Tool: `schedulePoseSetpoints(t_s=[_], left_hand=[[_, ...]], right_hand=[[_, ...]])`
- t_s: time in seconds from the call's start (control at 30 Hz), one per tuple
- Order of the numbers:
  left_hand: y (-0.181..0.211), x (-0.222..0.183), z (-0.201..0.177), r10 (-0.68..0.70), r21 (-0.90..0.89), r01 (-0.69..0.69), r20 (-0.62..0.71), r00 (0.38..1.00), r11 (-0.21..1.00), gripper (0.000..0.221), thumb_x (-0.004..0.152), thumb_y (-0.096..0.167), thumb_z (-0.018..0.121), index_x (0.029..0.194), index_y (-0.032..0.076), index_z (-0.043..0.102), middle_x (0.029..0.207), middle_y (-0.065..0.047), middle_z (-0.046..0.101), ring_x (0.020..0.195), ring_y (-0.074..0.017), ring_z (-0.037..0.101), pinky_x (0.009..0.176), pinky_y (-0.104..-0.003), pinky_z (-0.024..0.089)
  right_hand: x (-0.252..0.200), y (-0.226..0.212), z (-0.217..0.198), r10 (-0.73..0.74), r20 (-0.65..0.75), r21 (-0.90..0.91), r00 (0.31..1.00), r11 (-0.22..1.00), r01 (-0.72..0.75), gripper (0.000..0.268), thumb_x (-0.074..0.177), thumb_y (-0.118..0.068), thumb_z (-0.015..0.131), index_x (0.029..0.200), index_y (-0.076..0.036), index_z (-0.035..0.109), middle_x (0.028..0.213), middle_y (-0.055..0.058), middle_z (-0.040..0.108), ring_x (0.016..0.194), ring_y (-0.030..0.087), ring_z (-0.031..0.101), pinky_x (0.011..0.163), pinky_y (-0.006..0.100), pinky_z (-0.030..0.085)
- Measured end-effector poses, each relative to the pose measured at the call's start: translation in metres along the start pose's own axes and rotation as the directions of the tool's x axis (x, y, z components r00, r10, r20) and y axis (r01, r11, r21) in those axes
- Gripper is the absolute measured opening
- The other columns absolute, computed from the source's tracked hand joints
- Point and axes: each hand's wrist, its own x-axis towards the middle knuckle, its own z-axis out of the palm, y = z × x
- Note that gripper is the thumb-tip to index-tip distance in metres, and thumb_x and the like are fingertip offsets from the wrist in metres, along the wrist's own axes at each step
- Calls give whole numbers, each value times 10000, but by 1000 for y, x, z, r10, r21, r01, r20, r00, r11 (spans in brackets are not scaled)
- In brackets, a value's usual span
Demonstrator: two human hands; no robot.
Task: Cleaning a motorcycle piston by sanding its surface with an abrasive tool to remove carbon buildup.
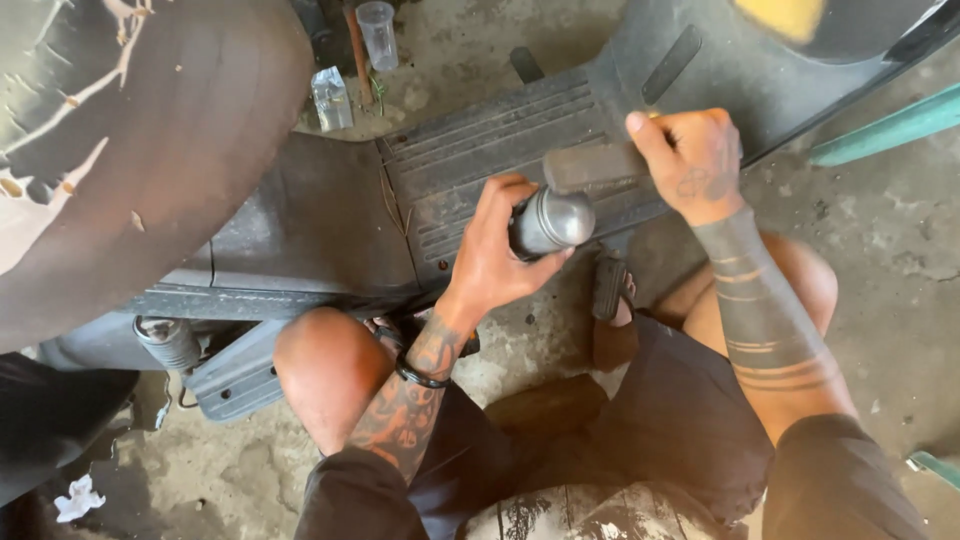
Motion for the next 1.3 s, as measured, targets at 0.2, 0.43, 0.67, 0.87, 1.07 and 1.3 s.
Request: schedulePoseSetpoints(t_s=[0.2, 0.43, 0.67, 0.87, 1.07, 1.3], left_hand=[[7, 1, -1, -24, 11, 24, 20, 999, 1000, 697, 652, 209, 898, 1257, 92, 573, 1225, -102, 591, 1010, -452, 685, 785, -561, 606], [4, 3, 2, -29, 10, 29, -7, 1000, 1000, 705, 663, 230, 906, 1269, 116, 566, 1236, -71, 589, 1047, -403, 691, 829, -515, 614], [5, 0, -3, -18, 20, 15, 162, 987, 1000, 654, 811, 247, 831, 1311, 46, 460, 1334, -169, 477, 1268, -364, 549, 888, -474, 547], [0, -1, -2, 0, 31, -5, 157, 988, 1000, 638, 849, 248, 815, 1329, 38, 453, 1343, -186, 464, 1243, -381, 562, 848, -485, 545], [-2, 0, -3, 32, 15, -35, 151, 988, 999, 632, 857, 269, 804, 1336, 45, 456, 1338, -175, 471, 1254, -378, 550, 906, -492, 537], [1, 3, -1, 45, 41, -52, 151, 988, 998, 662, 838, 262, 846, 1322, 36, 454, 1302, -159, 481, 1220, -351, 556, 878, -473, 579]], right_hand=[[-11, -44, 5, -67, 97, 105, 993, 993, 57, 608, 1059, -363, 645, 544, -106, 450, 491, 96, 425, 534, 315, 551, 575, 378, 405], [-3, -25, 4, -66, 92, 82, 994, 995, 58, 659, 1128, -301, 643, 539, -108, 418, 467, 66, 385, 527, 263, 527, 590, 335, 386], [1, -22, 1, -15, 76, -16, 997, 1000, 16, 708, 1103, -527, 486, 545, -142, 283, 533, -27, 192, 504, 132, 214, 517, 367, 187], [-2, -36, -2, -90, 146, 78, 985, 994, 80, 681, 1067, -550, 468, 526, -157, 337, 495, -37, 272, 460, 128, 253, 488, 325, 209], [-7, -50, -8, -125, 107, -26, 986, 991, 128, 718, 1116, -513, 504, 542, -129, 307, 515, -10, 233, 498, 160, 242, 528, 359, 198], [1, -8, -3, 4, 36, 2, 999, 1000, -4, 737, 1142, -594, 508, 543, -194, 353, 487, -87, 252, 449, 97, 241, 469, 297, 182]])
